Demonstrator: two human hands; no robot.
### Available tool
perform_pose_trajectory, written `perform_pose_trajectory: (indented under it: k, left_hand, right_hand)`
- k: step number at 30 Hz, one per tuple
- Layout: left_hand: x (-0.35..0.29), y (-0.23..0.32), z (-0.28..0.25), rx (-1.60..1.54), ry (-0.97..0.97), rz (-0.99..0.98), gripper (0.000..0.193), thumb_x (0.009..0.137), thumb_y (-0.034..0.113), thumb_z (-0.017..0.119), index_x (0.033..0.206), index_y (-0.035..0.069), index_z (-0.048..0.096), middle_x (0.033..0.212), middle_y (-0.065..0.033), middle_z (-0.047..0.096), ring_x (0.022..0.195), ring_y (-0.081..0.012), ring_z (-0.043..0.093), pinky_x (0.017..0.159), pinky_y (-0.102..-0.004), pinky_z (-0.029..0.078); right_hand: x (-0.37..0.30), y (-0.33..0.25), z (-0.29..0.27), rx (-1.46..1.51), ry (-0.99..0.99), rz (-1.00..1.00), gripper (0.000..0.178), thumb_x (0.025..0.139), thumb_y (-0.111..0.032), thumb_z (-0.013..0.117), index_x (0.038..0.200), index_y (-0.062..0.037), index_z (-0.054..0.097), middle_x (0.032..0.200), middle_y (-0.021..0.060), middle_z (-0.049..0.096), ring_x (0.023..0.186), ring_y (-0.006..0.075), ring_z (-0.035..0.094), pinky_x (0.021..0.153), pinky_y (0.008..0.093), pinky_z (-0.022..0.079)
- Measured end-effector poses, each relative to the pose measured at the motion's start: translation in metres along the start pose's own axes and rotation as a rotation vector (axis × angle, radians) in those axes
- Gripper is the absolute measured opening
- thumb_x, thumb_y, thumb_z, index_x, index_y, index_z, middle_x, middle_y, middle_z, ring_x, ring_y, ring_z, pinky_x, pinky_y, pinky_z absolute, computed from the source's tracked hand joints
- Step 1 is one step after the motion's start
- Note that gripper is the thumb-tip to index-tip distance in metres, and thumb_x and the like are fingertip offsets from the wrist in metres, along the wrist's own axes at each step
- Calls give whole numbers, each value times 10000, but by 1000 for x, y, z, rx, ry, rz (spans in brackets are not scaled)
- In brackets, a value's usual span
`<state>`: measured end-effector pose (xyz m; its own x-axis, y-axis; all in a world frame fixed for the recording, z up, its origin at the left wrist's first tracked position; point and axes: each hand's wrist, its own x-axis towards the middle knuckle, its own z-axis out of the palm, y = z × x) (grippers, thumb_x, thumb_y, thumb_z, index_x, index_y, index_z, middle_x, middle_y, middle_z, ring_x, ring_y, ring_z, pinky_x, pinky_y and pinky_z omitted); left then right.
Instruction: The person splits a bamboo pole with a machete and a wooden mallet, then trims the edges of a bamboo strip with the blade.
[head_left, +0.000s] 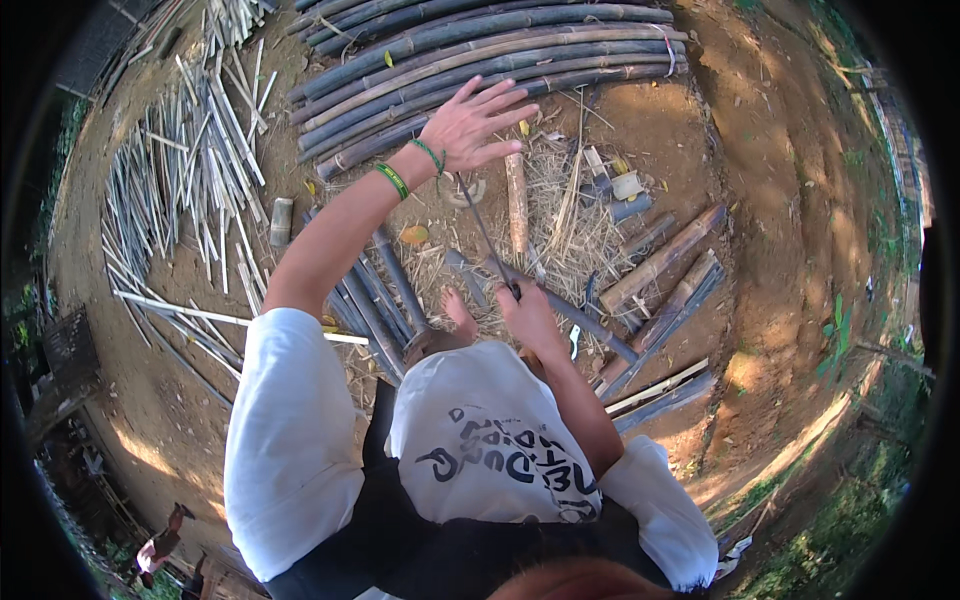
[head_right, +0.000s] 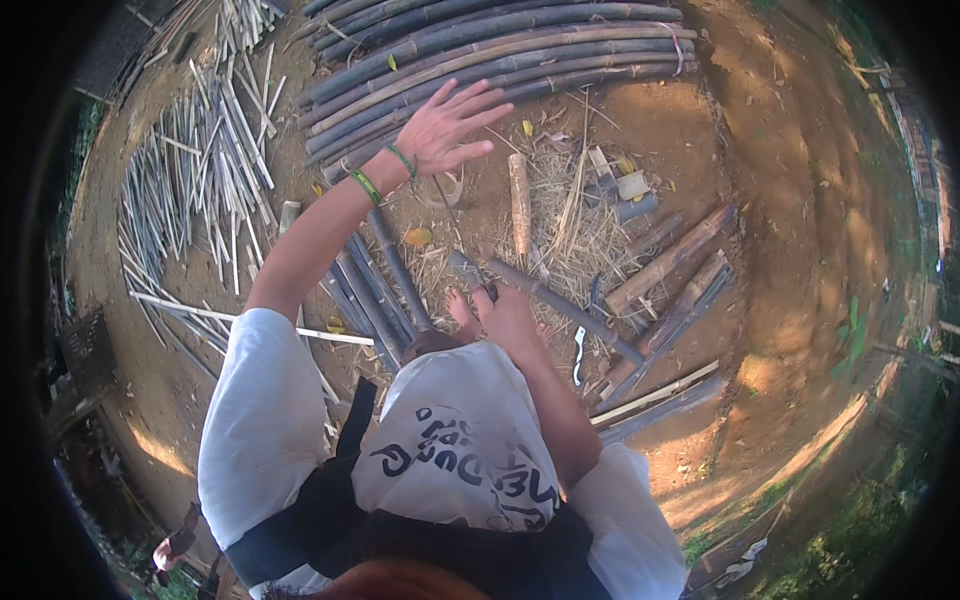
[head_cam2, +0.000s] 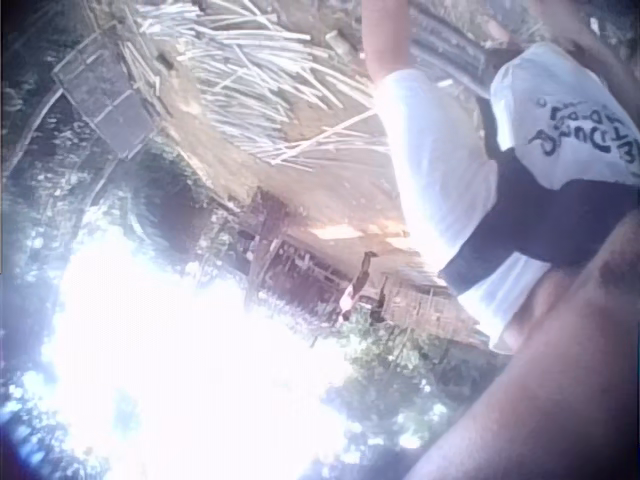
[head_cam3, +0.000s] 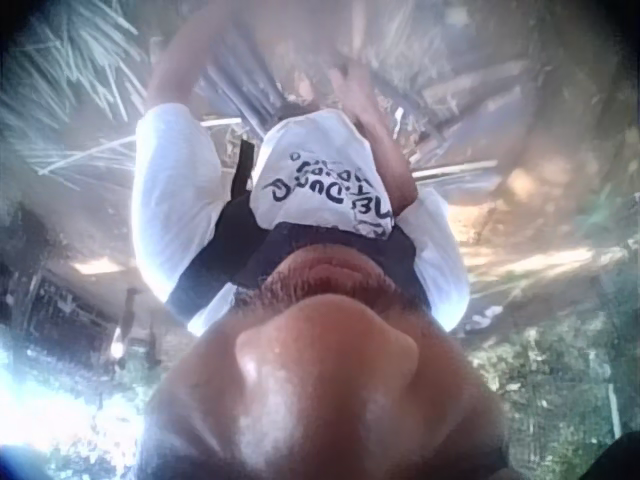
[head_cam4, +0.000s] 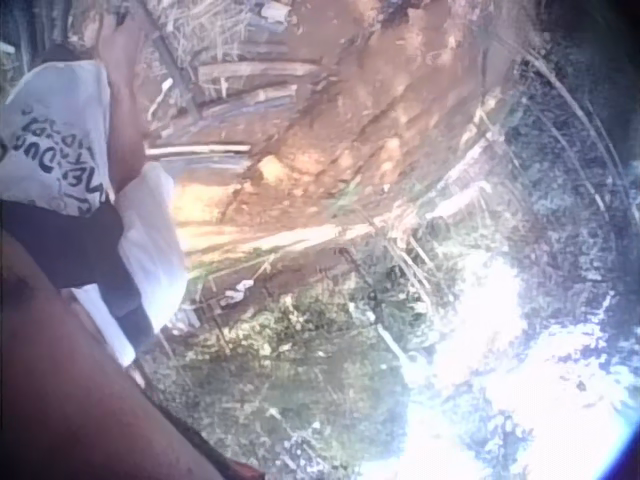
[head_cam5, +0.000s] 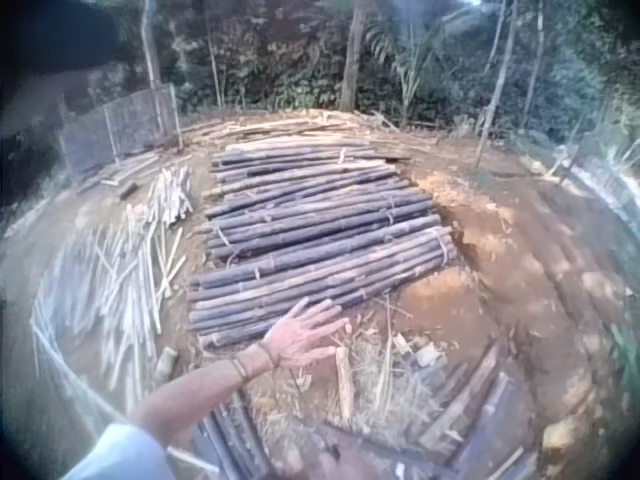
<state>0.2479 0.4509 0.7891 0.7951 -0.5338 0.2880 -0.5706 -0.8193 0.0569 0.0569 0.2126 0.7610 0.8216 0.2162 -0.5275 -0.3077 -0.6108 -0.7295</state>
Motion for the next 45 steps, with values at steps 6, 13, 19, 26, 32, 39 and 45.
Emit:
perform_pose_trajectory:
  k: [6, 13, 19, 26, 32, 39, 45]
  left_hand:
    - [30, -4, -11, -97, 158, 111, 628, 1059, 594, 332, 1601, 279, 359, 1609, -69, 421, 1533, -269, 304, 1259, -552, 186]
    - [-20, -39, -16, -606, 509, -471, 471, 1098, 401, 441, 1467, 122, 526, 1495, -170, 544, 1434, -341, 457, 1176, -500, 351]
    - [-147, 106, 36, -1260, 429, -1327, 528, 1090, 430, 460, 1379, -5, 542, 1248, -208, 648, 1148, -269, 611, 993, -402, 478]
    - [-177, 126, 72, -778, 254, -1421, 388, 1003, 349, 681, 1050, -36, 660, 690, -58, 675, 571, -139, 633, 495, -308, 535]
    - [-257, 74, 71, -600, 111, -1555, 350, 967, 340, 731, 796, 46, 648, 556, -1, 583, 438, -80, 549, 377, -224, 437]
    - [-305, 56, 66, -336, 197, -1549, 146, 1002, 192, 682, 975, 56, 633, 532, 40, 491, 422, -54, 447, 387, -243, 338]
    - [-339, 84, 78, -286, 422, -1592, 115, 1041, 172, 620, 1049, 60, 597, 555, 43, 427, 439, -45, 376, 417, -234, 319]
  right_hand:
    - [8, 23, 4, -30, 20, -10, 467, 959, -387, 586, 943, 69, 688, 787, 301, 665, 804, 472, 682, 734, 490, 513]
    - [15, 34, 43, 52, 24, 48, 483, 966, -427, 578, 933, 43, 683, 820, 266, 694, 825, 453, 684, 768, 499, 516]
    - [75, -2, 79, 393, -134, -49, 707, 1065, -618, 338, 1059, 50, 573, 949, 221, 635, 924, 334, 624, 793, 457, 478]
    - [116, 25, 131, 588, -153, -308, 658, 1091, -576, 324, 939, 5, 593, 868, 105, 535, 868, 270, 549, 858, 466, 445]
    - [230, 240, 110, 3, -418, 144, 665, 941, -612, 626, 1266, -35, 686, 1377, 226, 614, 1286, 334, 598, 1055, 390, 484]
    - [415, 513, 161, -400, 17, 245, 1007, 803, -582, 786, 1471, 76, 419, 1445, 301, 508, 1322, 417, 541, 1123, 415, 462]
    - [514, 569, 191, -274, 288, 264, 1026, 678, -456, 924, 1422, 3, 386, 1385, 282, 507, 1271, 436, 550, 1053, 462, 498]
